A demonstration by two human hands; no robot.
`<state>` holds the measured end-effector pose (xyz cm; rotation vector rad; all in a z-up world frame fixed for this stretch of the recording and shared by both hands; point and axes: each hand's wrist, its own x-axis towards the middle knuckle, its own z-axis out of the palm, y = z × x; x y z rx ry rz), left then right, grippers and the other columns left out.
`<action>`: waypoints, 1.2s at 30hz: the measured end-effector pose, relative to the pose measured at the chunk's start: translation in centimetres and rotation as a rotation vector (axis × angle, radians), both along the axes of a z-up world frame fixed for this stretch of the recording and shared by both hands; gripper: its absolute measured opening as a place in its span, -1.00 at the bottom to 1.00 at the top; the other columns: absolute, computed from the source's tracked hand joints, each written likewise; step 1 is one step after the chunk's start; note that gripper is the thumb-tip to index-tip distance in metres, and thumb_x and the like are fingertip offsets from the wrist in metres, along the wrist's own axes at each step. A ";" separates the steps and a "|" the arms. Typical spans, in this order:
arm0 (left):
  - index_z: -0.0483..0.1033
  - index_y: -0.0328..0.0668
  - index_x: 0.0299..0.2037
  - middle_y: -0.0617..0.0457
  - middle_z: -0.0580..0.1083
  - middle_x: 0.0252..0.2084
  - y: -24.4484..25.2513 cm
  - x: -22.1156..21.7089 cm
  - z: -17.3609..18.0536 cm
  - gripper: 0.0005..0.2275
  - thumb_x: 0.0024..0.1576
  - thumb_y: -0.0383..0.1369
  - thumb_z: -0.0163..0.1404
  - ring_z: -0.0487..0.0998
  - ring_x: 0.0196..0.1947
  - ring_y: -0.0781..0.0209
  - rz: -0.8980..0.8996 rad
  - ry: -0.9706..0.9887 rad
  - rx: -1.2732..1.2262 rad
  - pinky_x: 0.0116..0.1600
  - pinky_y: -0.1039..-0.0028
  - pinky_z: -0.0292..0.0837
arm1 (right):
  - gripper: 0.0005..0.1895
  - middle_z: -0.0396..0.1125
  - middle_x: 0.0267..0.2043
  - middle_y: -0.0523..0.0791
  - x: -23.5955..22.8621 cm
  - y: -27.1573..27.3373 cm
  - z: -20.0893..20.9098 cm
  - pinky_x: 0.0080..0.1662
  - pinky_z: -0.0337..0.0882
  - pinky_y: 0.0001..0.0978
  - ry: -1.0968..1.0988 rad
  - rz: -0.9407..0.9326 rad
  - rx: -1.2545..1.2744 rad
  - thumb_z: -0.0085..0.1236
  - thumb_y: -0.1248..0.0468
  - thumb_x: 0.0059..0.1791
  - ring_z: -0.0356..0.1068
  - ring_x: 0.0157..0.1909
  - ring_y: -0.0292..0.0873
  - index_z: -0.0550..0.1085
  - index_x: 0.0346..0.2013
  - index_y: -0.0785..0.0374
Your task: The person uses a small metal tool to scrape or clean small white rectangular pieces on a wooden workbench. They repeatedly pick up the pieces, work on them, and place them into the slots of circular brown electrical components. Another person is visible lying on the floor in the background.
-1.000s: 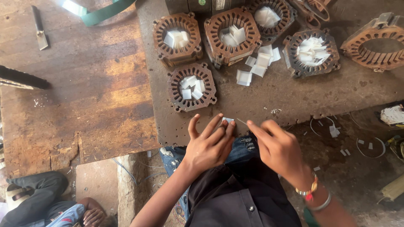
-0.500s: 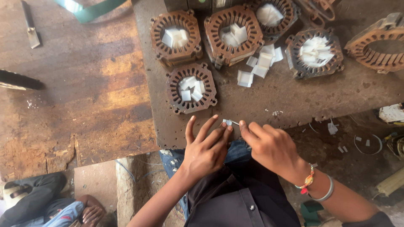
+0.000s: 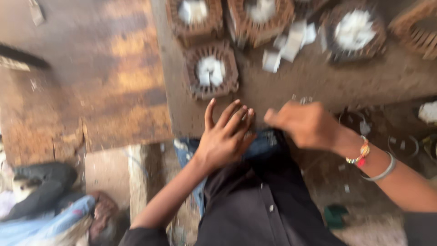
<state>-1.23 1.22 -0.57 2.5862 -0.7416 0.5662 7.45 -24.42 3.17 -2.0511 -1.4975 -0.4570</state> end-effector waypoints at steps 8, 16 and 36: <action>0.53 0.00 0.19 0.06 0.47 0.08 2.8 5.3 -0.9 -0.70 0.27 -0.40 0.22 0.38 0.23 0.09 0.302 -0.353 -0.054 0.46 0.13 0.04 | -0.85 0.27 -0.24 -0.11 -2.7 -0.3 -5.9 -0.48 0.29 -0.52 0.754 -0.310 0.927 -0.02 0.41 0.27 0.23 -0.51 -0.33 0.42 0.12 0.42; 0.54 0.08 0.25 0.17 0.46 0.30 1.1 8.3 0.0 -0.64 0.28 -0.53 0.11 0.33 0.46 0.12 0.432 -0.177 -0.049 0.61 0.05 -0.06 | -0.83 0.25 -0.27 -0.13 -2.8 0.2 -5.8 -0.50 0.27 -0.53 0.672 -0.371 0.930 -0.04 0.38 0.25 0.25 -0.53 -0.34 0.43 0.07 0.46; 0.56 -0.04 0.19 0.09 0.51 0.16 -1.2 1.4 0.3 -0.73 0.33 -0.23 0.07 0.30 0.48 0.07 0.019 0.061 0.002 0.53 -0.24 -0.36 | -0.64 0.33 -0.20 -0.07 -4.9 0.2 -0.3 -0.27 0.41 -0.25 0.274 -0.557 -0.004 0.11 0.48 0.09 0.40 -0.32 -0.07 0.54 0.18 0.24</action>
